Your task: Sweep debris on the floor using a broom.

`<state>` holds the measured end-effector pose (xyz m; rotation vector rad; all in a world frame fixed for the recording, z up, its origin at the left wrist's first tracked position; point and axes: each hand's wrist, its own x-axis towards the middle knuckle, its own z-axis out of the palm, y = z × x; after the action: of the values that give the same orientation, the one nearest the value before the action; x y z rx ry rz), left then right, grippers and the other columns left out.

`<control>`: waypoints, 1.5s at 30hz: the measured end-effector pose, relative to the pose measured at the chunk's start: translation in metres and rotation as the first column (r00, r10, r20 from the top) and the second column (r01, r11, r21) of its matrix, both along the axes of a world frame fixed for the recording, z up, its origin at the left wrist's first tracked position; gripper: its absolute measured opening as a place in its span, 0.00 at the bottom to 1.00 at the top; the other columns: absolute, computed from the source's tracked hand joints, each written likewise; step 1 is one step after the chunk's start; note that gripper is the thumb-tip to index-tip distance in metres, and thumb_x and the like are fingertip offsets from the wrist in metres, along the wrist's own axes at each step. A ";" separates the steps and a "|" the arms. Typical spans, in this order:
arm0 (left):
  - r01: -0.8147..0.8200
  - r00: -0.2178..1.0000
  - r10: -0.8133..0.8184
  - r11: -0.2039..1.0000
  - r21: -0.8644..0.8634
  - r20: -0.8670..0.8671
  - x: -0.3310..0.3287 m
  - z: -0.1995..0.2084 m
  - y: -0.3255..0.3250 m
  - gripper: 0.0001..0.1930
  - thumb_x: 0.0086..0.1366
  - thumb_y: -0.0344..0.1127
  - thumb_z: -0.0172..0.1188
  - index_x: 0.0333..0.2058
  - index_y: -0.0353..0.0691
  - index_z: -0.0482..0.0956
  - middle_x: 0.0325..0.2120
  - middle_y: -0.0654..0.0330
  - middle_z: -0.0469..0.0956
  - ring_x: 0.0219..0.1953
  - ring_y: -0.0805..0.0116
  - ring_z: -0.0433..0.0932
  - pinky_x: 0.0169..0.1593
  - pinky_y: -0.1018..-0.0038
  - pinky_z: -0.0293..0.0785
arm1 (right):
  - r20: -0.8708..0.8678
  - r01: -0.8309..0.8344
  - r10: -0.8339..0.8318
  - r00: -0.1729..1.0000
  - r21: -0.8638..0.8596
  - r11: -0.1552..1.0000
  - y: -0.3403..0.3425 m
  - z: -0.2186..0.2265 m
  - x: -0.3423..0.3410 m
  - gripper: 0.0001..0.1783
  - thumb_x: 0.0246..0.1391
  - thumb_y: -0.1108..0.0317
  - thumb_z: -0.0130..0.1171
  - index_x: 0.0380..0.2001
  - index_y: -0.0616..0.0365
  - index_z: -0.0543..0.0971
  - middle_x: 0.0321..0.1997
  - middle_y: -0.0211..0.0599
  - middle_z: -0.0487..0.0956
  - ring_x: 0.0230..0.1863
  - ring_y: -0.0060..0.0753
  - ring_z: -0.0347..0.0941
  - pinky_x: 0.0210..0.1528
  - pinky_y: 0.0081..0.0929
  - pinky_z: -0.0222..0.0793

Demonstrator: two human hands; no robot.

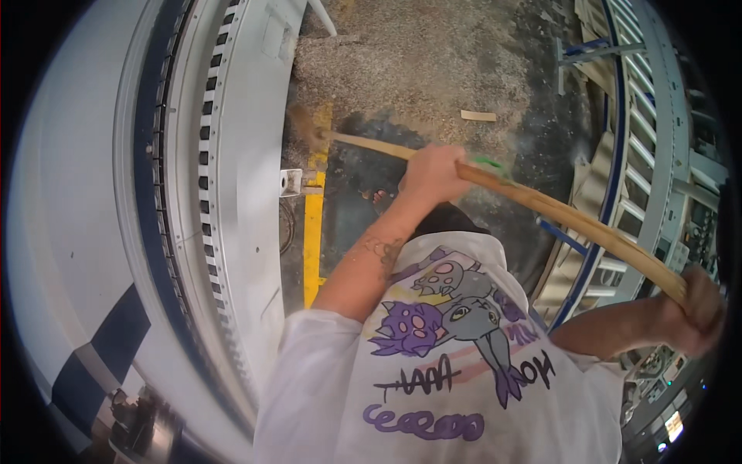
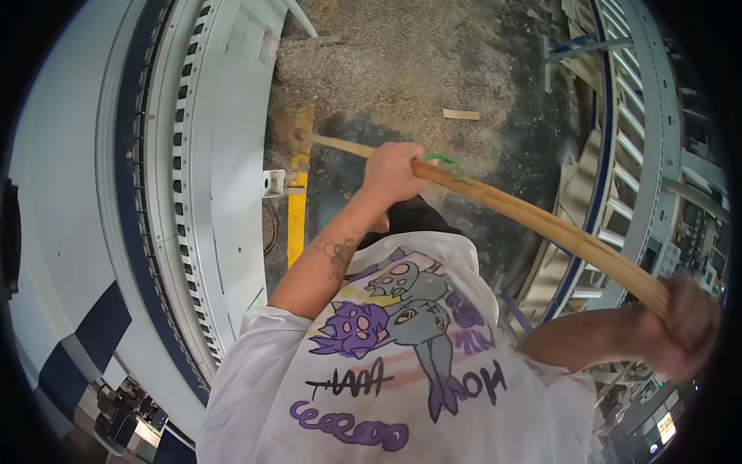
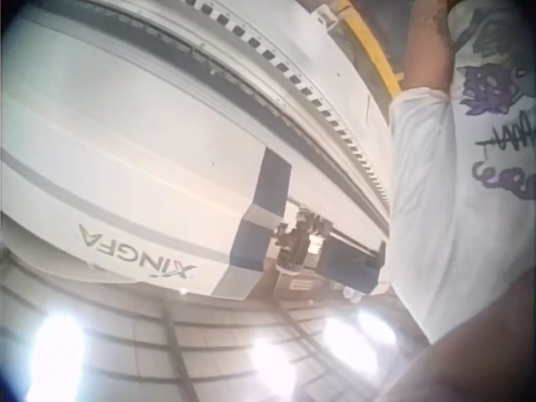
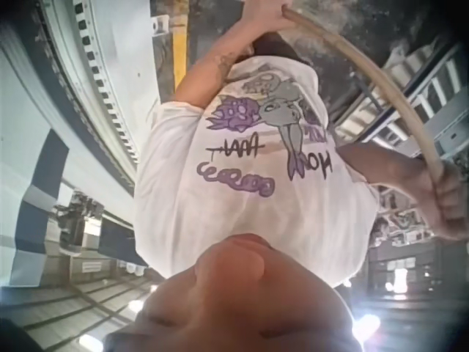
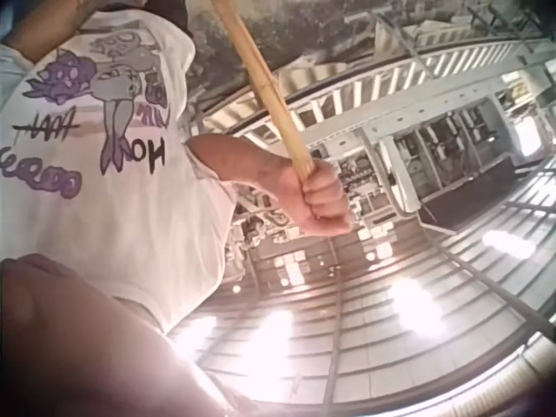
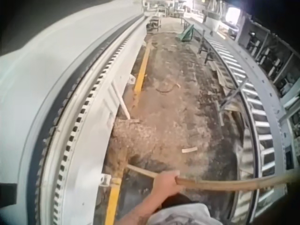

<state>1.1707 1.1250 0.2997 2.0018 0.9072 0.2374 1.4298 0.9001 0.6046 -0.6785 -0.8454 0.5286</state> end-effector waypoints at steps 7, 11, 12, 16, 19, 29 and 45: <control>0.047 0.971 -0.049 0.999 -0.017 -0.234 -0.025 -0.142 0.054 0.07 0.49 0.38 0.64 0.25 0.42 0.81 0.27 0.48 0.81 0.35 0.42 0.81 0.37 0.53 0.77 | -0.277 0.419 -0.634 0.722 -0.555 0.719 0.091 -0.189 -0.024 0.25 0.71 0.64 0.43 0.16 0.44 0.58 0.12 0.19 0.51 0.14 0.17 0.43 0.21 0.22 0.46; 0.057 0.966 -0.060 0.998 -0.019 -0.251 -0.012 -0.173 0.056 0.07 0.47 0.35 0.63 0.21 0.38 0.77 0.24 0.45 0.79 0.32 0.40 0.79 0.35 0.52 0.76 | -0.368 0.361 -0.571 0.734 -0.501 0.787 0.090 -0.211 -0.016 0.22 0.72 0.66 0.42 0.18 0.46 0.59 0.13 0.20 0.52 0.14 0.17 0.45 0.20 0.24 0.47; 0.043 0.971 -0.063 0.995 -0.090 -0.232 -0.004 -0.173 0.049 0.07 0.46 0.35 0.64 0.22 0.38 0.80 0.24 0.44 0.79 0.32 0.40 0.80 0.36 0.52 0.76 | -0.328 0.330 -0.505 0.798 -0.463 0.823 0.080 -0.204 -0.010 0.22 0.72 0.65 0.42 0.18 0.45 0.59 0.13 0.20 0.52 0.14 0.17 0.45 0.20 0.24 0.47; 0.179 0.983 -0.178 0.983 0.040 -0.038 0.063 -0.160 0.014 0.09 0.46 0.37 0.65 0.25 0.39 0.83 0.25 0.44 0.80 0.33 0.40 0.80 0.39 0.53 0.77 | -0.192 0.308 -0.366 0.911 -0.275 0.911 0.040 -0.153 0.042 0.20 0.71 0.65 0.46 0.20 0.46 0.61 0.14 0.18 0.52 0.14 0.15 0.44 0.20 0.22 0.45; 0.294 0.951 -0.305 0.945 -0.144 -0.059 0.134 -0.107 -0.005 0.09 0.47 0.36 0.65 0.25 0.37 0.83 0.28 0.43 0.81 0.36 0.40 0.80 0.42 0.53 0.77 | -0.101 0.331 -0.348 0.932 -0.151 0.932 -0.005 -0.094 0.077 0.17 0.66 0.71 0.47 0.21 0.46 0.61 0.13 0.18 0.54 0.13 0.14 0.47 0.19 0.20 0.48; 0.170 0.985 -0.171 0.982 -0.083 -0.001 0.042 -0.062 0.041 0.10 0.54 0.39 0.64 0.24 0.37 0.80 0.24 0.43 0.79 0.34 0.39 0.79 0.39 0.52 0.76 | -0.185 0.273 -0.297 0.937 -0.144 0.951 0.046 -0.073 0.034 0.19 0.61 0.73 0.47 0.17 0.44 0.59 0.12 0.19 0.55 0.13 0.16 0.48 0.22 0.20 0.53; 0.383 0.895 -0.420 0.896 -0.223 -0.149 -0.058 -0.109 0.001 0.09 0.49 0.39 0.65 0.28 0.42 0.86 0.27 0.46 0.82 0.37 0.43 0.82 0.42 0.52 0.79 | -0.296 0.363 -0.471 0.831 -0.354 0.862 -0.016 -0.097 -0.117 0.17 0.60 0.71 0.49 0.18 0.46 0.61 0.13 0.18 0.55 0.14 0.17 0.51 0.22 0.20 0.51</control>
<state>1.1131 1.1257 0.1906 2.0038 0.5823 -0.2742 1.3130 0.8840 0.5075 -0.9642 -0.2387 0.3585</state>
